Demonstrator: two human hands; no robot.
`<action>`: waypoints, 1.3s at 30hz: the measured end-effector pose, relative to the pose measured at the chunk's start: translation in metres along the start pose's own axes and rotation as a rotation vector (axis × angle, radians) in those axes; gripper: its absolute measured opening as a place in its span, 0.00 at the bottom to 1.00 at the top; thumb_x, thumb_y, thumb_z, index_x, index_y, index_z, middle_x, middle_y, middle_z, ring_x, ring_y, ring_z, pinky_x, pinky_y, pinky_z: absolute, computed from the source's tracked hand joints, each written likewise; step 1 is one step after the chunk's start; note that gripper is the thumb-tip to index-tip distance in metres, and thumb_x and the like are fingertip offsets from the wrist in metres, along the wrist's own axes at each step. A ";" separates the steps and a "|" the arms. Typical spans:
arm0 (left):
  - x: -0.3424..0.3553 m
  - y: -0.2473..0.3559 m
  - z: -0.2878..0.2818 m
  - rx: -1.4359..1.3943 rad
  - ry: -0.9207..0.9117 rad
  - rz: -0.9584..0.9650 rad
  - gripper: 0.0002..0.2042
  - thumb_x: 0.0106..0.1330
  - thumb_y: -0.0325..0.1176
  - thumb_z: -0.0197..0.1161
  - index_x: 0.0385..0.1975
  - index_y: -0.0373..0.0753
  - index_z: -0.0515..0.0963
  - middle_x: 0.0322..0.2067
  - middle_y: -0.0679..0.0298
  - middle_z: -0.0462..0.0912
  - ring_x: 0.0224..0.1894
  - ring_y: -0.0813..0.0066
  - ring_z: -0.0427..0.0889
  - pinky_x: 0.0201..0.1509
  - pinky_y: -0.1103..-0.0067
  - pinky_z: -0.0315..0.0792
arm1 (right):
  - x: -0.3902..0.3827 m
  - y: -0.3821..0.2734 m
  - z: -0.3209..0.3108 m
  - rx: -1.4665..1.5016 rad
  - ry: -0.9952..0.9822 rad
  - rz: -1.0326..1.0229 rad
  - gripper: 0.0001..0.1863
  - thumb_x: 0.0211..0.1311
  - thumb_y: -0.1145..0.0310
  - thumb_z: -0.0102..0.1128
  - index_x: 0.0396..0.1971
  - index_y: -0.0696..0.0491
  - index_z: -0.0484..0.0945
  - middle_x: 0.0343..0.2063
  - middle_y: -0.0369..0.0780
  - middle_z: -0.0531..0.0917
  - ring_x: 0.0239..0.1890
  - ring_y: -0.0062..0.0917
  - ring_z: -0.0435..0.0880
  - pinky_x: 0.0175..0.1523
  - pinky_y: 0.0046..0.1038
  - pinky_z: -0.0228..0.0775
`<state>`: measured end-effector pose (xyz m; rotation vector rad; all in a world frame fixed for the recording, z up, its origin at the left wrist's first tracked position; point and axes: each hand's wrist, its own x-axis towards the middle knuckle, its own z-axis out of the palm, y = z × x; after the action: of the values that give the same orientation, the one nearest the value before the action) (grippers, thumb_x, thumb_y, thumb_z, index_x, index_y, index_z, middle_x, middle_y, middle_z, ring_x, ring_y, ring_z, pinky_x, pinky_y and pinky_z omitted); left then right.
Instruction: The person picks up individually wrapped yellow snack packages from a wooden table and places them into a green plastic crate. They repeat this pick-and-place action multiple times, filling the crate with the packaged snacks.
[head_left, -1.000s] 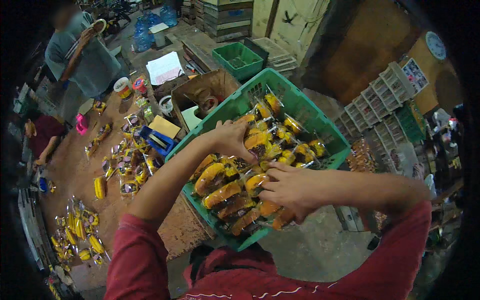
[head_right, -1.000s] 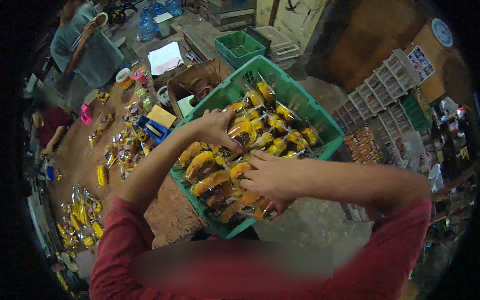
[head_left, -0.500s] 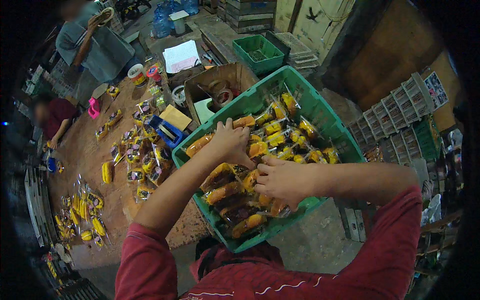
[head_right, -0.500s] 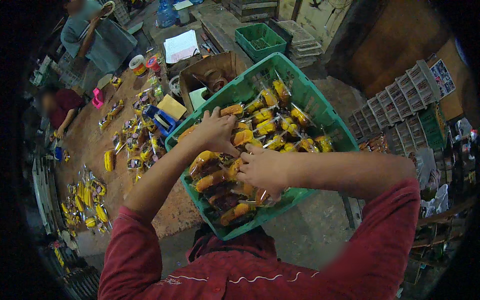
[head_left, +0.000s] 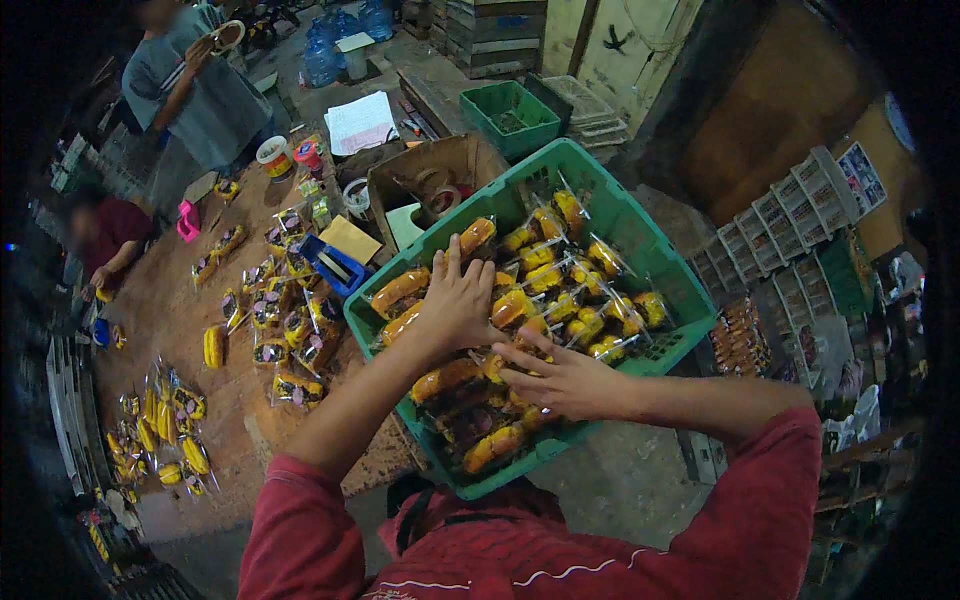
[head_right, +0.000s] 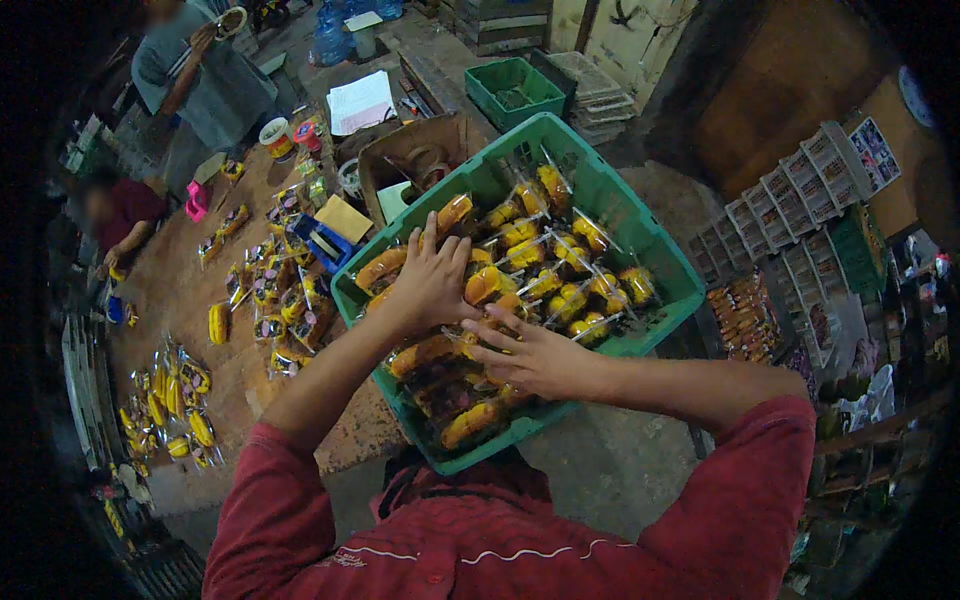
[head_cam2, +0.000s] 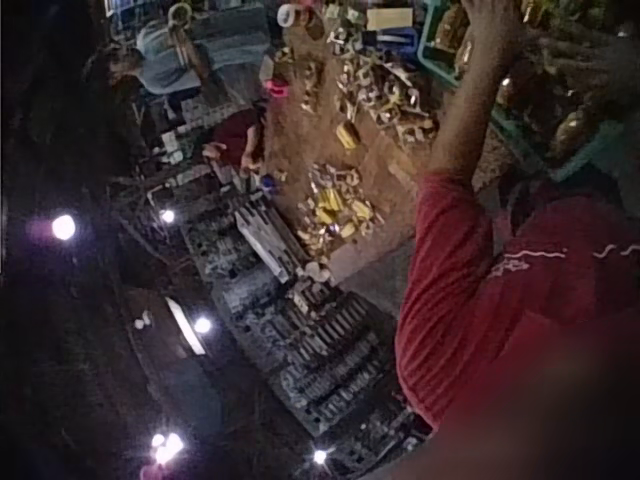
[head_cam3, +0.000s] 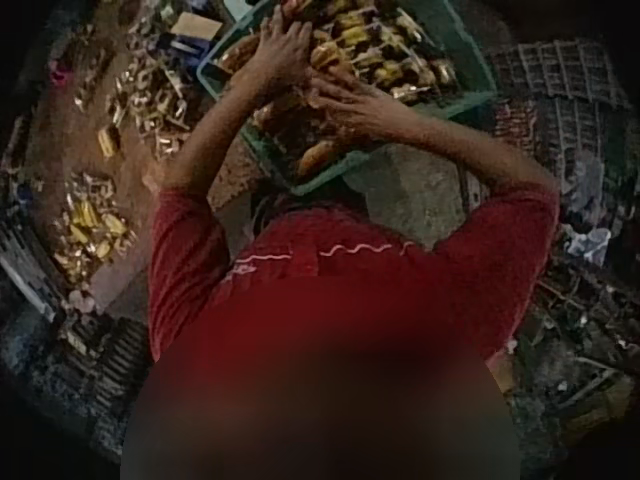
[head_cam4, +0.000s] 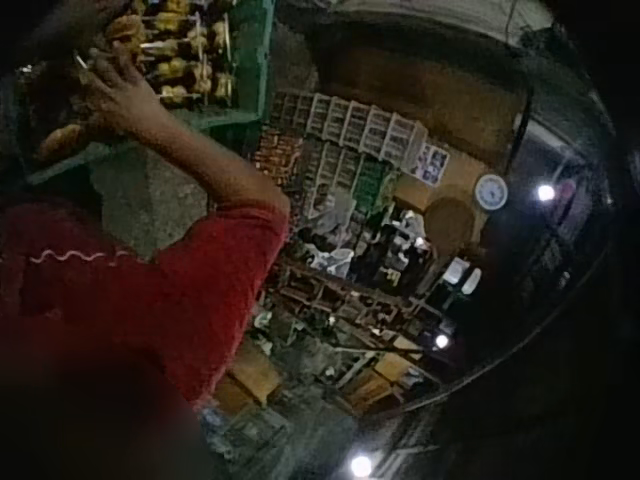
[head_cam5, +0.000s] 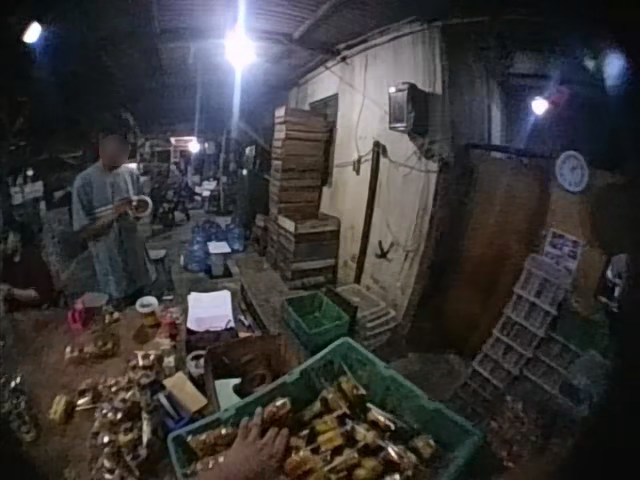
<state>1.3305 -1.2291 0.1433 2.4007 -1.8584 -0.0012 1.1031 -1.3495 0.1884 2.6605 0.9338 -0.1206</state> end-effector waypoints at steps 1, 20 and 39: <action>0.002 -0.001 -0.002 0.018 -0.030 0.013 0.60 0.45 0.74 0.72 0.71 0.29 0.67 0.65 0.43 0.73 0.79 0.26 0.49 0.78 0.38 0.49 | 0.000 0.002 -0.001 0.017 -0.034 -0.025 0.41 0.50 0.48 0.72 0.68 0.41 0.74 0.73 0.40 0.67 0.83 0.43 0.49 0.85 0.60 0.28; 0.026 -0.059 -0.016 -0.602 0.232 -0.154 0.17 0.72 0.38 0.68 0.54 0.38 0.76 0.52 0.52 0.77 0.52 0.49 0.82 0.54 0.62 0.77 | -0.024 0.073 -0.013 0.924 0.380 0.720 0.32 0.74 0.49 0.58 0.68 0.55 0.70 0.69 0.51 0.73 0.69 0.48 0.73 0.74 0.45 0.62; 0.012 -0.073 -0.021 -0.551 -0.034 -0.115 0.21 0.62 0.31 0.72 0.55 0.39 0.77 0.53 0.54 0.82 0.57 0.51 0.83 0.59 0.62 0.77 | 0.046 0.116 0.070 0.823 0.355 0.633 0.20 0.71 0.56 0.67 0.51 0.56 0.85 0.43 0.46 0.89 0.47 0.43 0.87 0.53 0.40 0.78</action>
<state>1.4056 -1.2209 0.1586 2.1147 -1.4751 -0.4960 1.2130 -1.4301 0.1449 3.6865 0.0340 0.1576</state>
